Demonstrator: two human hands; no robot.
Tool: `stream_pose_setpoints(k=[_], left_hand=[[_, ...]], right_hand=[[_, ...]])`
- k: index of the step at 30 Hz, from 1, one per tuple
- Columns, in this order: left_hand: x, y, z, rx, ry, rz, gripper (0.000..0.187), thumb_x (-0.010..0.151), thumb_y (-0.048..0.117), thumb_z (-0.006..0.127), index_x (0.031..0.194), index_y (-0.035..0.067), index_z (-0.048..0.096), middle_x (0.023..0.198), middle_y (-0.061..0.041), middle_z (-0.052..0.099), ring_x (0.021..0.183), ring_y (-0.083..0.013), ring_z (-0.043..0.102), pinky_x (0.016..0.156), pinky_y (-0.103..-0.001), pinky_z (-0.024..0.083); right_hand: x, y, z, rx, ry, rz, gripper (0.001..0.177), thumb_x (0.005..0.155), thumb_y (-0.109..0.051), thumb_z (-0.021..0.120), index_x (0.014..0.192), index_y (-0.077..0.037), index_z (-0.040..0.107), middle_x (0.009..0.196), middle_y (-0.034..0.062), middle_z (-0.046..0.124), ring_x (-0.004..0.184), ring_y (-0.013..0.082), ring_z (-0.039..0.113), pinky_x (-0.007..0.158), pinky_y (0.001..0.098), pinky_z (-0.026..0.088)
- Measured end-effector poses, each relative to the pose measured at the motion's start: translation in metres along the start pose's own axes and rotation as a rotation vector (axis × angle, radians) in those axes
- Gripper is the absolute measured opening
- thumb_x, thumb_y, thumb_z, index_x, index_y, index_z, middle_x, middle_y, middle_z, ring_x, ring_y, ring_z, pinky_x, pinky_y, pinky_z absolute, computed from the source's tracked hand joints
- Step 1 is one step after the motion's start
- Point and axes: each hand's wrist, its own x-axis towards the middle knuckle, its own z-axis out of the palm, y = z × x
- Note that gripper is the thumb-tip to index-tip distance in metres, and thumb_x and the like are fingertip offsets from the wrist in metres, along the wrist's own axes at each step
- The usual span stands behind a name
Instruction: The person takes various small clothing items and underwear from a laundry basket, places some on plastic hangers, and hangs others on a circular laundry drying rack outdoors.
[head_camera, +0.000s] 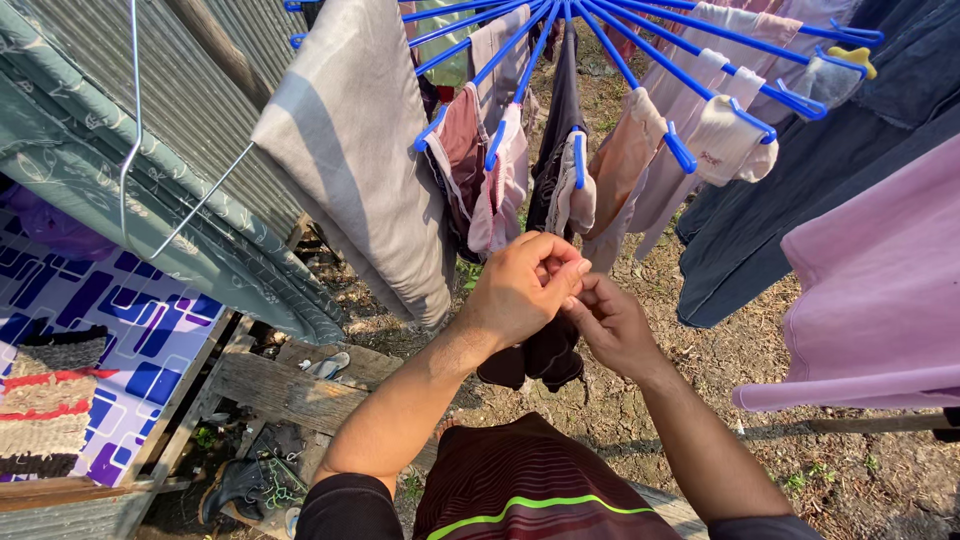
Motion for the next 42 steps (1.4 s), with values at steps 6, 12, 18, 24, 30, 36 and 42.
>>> stream_pose_setpoints(k=[6, 12, 18, 24, 30, 36, 42], left_hand=[[0.020, -0.020, -0.013, 0.289, -0.582, -0.046, 0.043, 0.090, 0.042, 0.079, 0.091, 0.001, 0.068, 0.070, -0.003, 0.063, 0.066, -0.0115, 0.060, 0.063, -0.032, 0.049], [0.053, -0.017, 0.015, -0.173, -0.618, 0.212, 0.035, 0.104, 0.040, 0.062, 0.115, 0.008, 0.072, 0.081, 0.007, 0.064, 0.079, -0.0015, 0.055, 0.072, -0.027, 0.050], [0.078, -0.001, 0.036, -0.269, -0.594, 0.114, 0.037, 0.106, 0.035, 0.058, 0.096, 0.004, 0.076, 0.074, 0.008, 0.065, 0.070, 0.0014, 0.053, 0.061, -0.021, 0.045], [0.077, 0.004, 0.039, -0.183, -0.765, 0.040, 0.026, 0.095, 0.029, 0.071, 0.100, 0.004, 0.071, 0.079, 0.008, 0.067, 0.074, 0.0000, 0.059, 0.067, -0.022, 0.051], [0.069, -0.001, 0.037, -0.319, -0.899, 0.120, 0.023, 0.097, 0.023, 0.074, 0.103, 0.001, 0.068, 0.086, 0.007, 0.061, 0.082, -0.0024, 0.054, 0.076, -0.023, 0.048], [0.056, 0.013, 0.041, -0.161, -0.741, 0.231, 0.021, 0.096, 0.022, 0.073, 0.099, 0.002, 0.067, 0.081, 0.000, 0.065, 0.079, -0.0075, 0.057, 0.075, -0.027, 0.050], [0.010, 0.006, 0.010, 0.028, -0.525, 0.162, 0.028, 0.090, 0.028, 0.074, 0.102, 0.003, 0.069, 0.085, -0.006, 0.073, 0.080, -0.0157, 0.069, 0.075, -0.033, 0.055]], right_hand=[[0.010, -0.003, -0.051, -0.052, -0.016, 0.197, 0.018, 0.102, -0.012, 0.069, 0.114, 0.001, 0.069, 0.089, 0.0014, 0.065, 0.076, 0.0057, 0.055, 0.063, 0.0218, 0.042], [0.022, -0.028, -0.115, 0.048, 0.001, 0.151, 0.021, 0.099, -0.016, 0.069, 0.110, 0.002, 0.070, 0.094, 0.0016, 0.074, 0.084, 0.0036, 0.066, 0.074, 0.0185, 0.052], [-0.002, -0.026, -0.165, 0.059, 0.123, 0.116, 0.018, 0.099, -0.016, 0.072, 0.103, 0.002, 0.070, 0.092, 0.0019, 0.072, 0.082, 0.0052, 0.065, 0.073, 0.0198, 0.052], [-0.026, -0.027, -0.192, 0.050, 0.257, 0.038, 0.019, 0.103, -0.017, 0.074, 0.095, 0.000, 0.068, 0.086, -0.0007, 0.068, 0.079, 0.0049, 0.061, 0.072, 0.0195, 0.049], [-0.032, -0.028, -0.195, 0.212, 0.343, 0.006, 0.021, 0.108, -0.021, 0.073, 0.102, -0.002, 0.067, 0.089, 0.0001, 0.069, 0.082, 0.0066, 0.062, 0.077, 0.0211, 0.051], [-0.033, -0.041, -0.133, 0.065, -0.133, 0.209, 0.050, 0.071, -0.020, 0.087, 0.114, -0.004, 0.067, 0.100, -0.0009, 0.072, 0.092, 0.0074, 0.065, 0.077, 0.0251, 0.054], [-0.013, 0.002, -0.071, -0.007, -0.295, 0.345, 0.021, 0.083, -0.012, 0.089, 0.093, 0.002, 0.077, 0.081, 0.0005, 0.070, 0.077, 0.0059, 0.060, 0.067, 0.0264, 0.050]])
